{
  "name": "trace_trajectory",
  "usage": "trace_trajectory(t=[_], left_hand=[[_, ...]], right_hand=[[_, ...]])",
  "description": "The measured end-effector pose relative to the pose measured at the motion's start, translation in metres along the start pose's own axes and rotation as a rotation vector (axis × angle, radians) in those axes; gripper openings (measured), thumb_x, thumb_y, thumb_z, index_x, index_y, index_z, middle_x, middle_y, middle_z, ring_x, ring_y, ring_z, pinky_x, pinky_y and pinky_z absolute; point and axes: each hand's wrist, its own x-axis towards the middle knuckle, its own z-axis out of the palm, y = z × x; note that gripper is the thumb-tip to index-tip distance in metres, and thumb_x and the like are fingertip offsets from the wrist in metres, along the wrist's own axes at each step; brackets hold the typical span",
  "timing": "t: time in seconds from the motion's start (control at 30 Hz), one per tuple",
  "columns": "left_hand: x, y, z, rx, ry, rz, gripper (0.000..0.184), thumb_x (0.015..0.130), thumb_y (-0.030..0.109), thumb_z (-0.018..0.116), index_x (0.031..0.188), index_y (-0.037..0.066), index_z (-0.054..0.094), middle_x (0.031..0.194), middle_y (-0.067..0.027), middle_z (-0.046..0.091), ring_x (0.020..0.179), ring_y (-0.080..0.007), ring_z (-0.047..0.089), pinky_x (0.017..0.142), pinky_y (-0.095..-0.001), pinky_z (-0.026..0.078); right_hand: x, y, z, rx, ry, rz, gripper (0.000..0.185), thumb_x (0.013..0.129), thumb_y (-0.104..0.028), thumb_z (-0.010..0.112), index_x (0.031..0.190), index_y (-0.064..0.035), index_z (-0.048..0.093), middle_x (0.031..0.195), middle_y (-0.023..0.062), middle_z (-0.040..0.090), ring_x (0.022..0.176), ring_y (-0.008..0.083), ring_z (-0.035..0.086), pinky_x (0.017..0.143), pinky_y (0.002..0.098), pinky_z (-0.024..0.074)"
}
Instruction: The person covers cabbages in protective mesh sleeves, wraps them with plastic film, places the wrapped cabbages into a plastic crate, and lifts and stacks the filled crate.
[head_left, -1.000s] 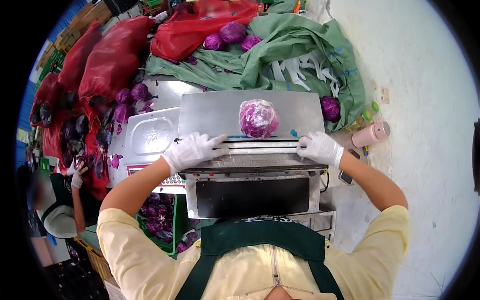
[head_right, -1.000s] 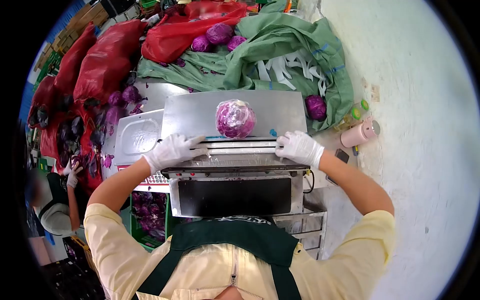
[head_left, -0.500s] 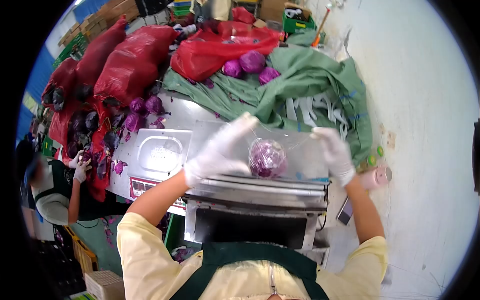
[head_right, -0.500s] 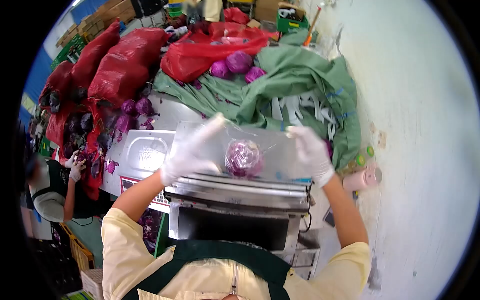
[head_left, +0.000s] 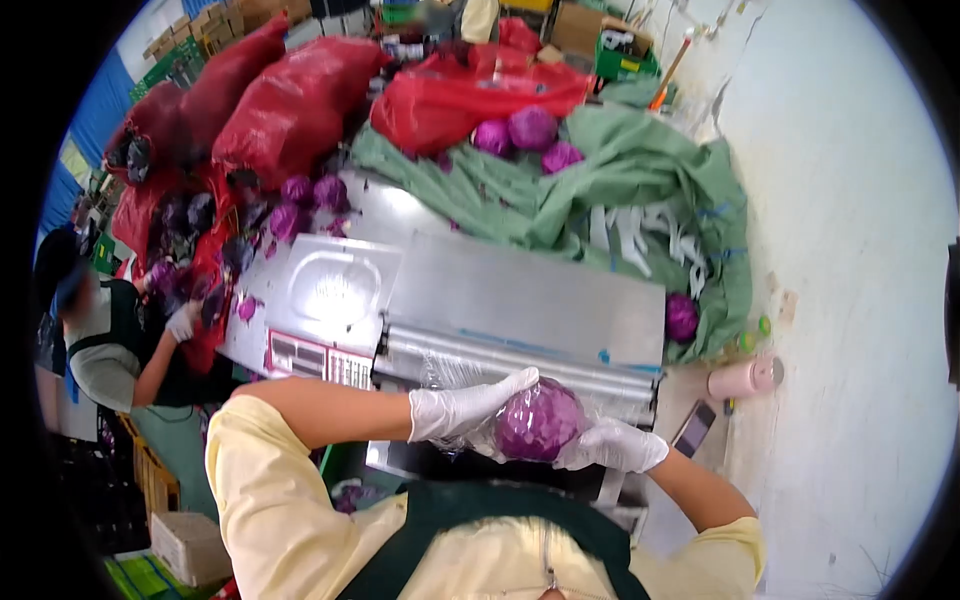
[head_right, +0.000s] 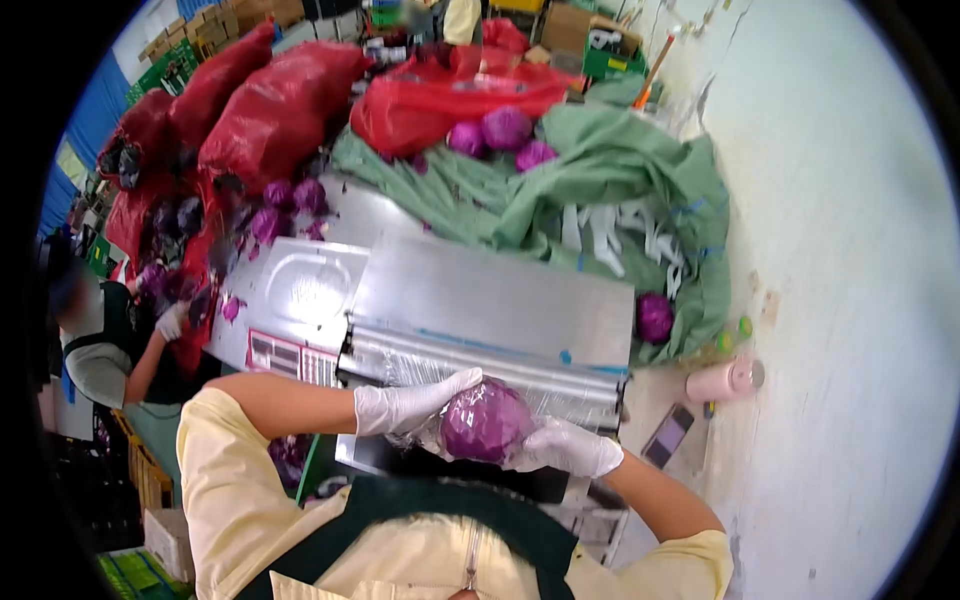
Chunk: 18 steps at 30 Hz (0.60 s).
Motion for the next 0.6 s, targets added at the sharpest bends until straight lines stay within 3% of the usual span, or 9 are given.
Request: trace_trajectory(t=[0.07,0.17,0.27,0.33,0.4,0.47,0.53,0.57,0.6], left_hand=[[-0.012,-0.019,0.014,0.002,-0.156,-0.160,0.094,0.083,0.081,0.024,0.142,0.008,0.037,0.139,-0.0157,0.046,0.120,-0.0313,0.051,0.098,-0.0452,0.045],[0.027,-0.086,-0.001,-0.300,-0.287,-0.111,0.091,0.087,0.075,0.025,0.146,0.006,0.030,0.147,-0.0177,0.035,0.135,-0.0326,0.035,0.113,-0.0465,0.026],[0.022,-0.119,-0.015,-0.055,-0.133,0.103,0.076,0.096,0.058,0.036,0.145,0.001,0.029,0.149,-0.0131,0.032,0.136,-0.0231,0.033,0.112,-0.0384,0.029],[0.001,-0.150,-0.009,-0.175,-0.028,0.306,0.058,0.090,0.024,0.065,0.138,0.001,0.042,0.129,-0.0098,0.055,0.116,-0.0158,0.053,0.098,-0.0289,0.043],[-0.035,-0.159,0.000,0.591,0.439,0.374,0.036,0.086,0.021,0.069,0.117,0.004,0.063,0.102,-0.0107,0.067,0.092,-0.0141,0.064,0.085,-0.0294,0.049],[-0.039,-0.185,-0.004,0.630,0.749,0.644,0.017,0.086,0.015,0.066,0.100,0.006,0.070,0.087,-0.0119,0.067,0.079,-0.0114,0.064,0.075,-0.0288,0.050],[-0.040,-0.196,-0.004,0.651,0.775,0.706,0.016,0.091,0.014,0.059,0.096,0.001,0.067,0.083,-0.0089,0.067,0.077,-0.0111,0.062,0.071,-0.0276,0.049],[-0.035,-0.199,-0.003,0.424,0.734,0.723,0.019,0.094,0.017,0.057,0.091,0.000,0.065,0.078,-0.0063,0.064,0.073,-0.0104,0.060,0.068,-0.0265,0.048],[-0.031,-0.200,0.001,0.192,0.692,0.731,0.025,0.096,0.019,0.055,0.085,-0.001,0.063,0.073,-0.0038,0.062,0.069,-0.0097,0.057,0.066,-0.0254,0.046]], right_hand=[[0.009,0.050,-0.008,0.121,-0.132,-0.049,0.063,0.082,-0.005,0.058,0.139,0.0001,0.033,0.138,0.0141,0.044,0.129,0.0222,0.043,0.109,0.0366,0.0342],[0.022,0.087,0.005,0.283,-0.045,-0.015,0.061,0.085,-0.009,0.059,0.140,-0.0026,0.034,0.139,0.0127,0.045,0.127,0.0224,0.047,0.109,0.0387,0.0359],[0.037,0.122,-0.005,0.200,0.093,-0.118,0.055,0.086,-0.008,0.057,0.138,-0.0026,0.040,0.138,0.0114,0.046,0.123,0.0226,0.050,0.108,0.0373,0.0368],[0.039,0.146,-0.007,0.305,0.069,-0.085,0.054,0.088,-0.006,0.054,0.139,-0.0032,0.038,0.139,0.0114,0.044,0.123,0.0223,0.049,0.107,0.0355,0.0376],[0.037,0.179,-0.011,0.374,0.098,-0.179,0.050,0.090,-0.007,0.053,0.138,-0.0043,0.040,0.135,0.0089,0.049,0.121,0.0201,0.051,0.104,0.0326,0.0392],[0.024,0.198,-0.004,0.332,0.180,-0.272,0.044,0.093,-0.010,0.051,0.136,-0.0049,0.044,0.129,0.0064,0.055,0.116,0.0176,0.054,0.101,0.0298,0.0410],[0.001,0.203,0.020,-0.051,0.444,-0.524,0.032,0.095,-0.013,0.049,0.125,-0.0021,0.054,0.122,0.0061,0.059,0.112,0.0170,0.056,0.096,0.0288,0.0436],[-0.002,0.194,0.035,-0.488,0.642,-0.476,0.026,0.098,-0.016,0.046,0.111,0.0017,0.061,0.108,0.0091,0.065,0.101,0.0182,0.062,0.090,0.0296,0.0481],[-0.004,0.196,0.037,-0.489,0.634,-0.471,0.026,0.098,-0.016,0.046,0.111,0.0017,0.061,0.108,0.0091,0.065,0.101,0.0182,0.062,0.090,0.0296,0.0481]])
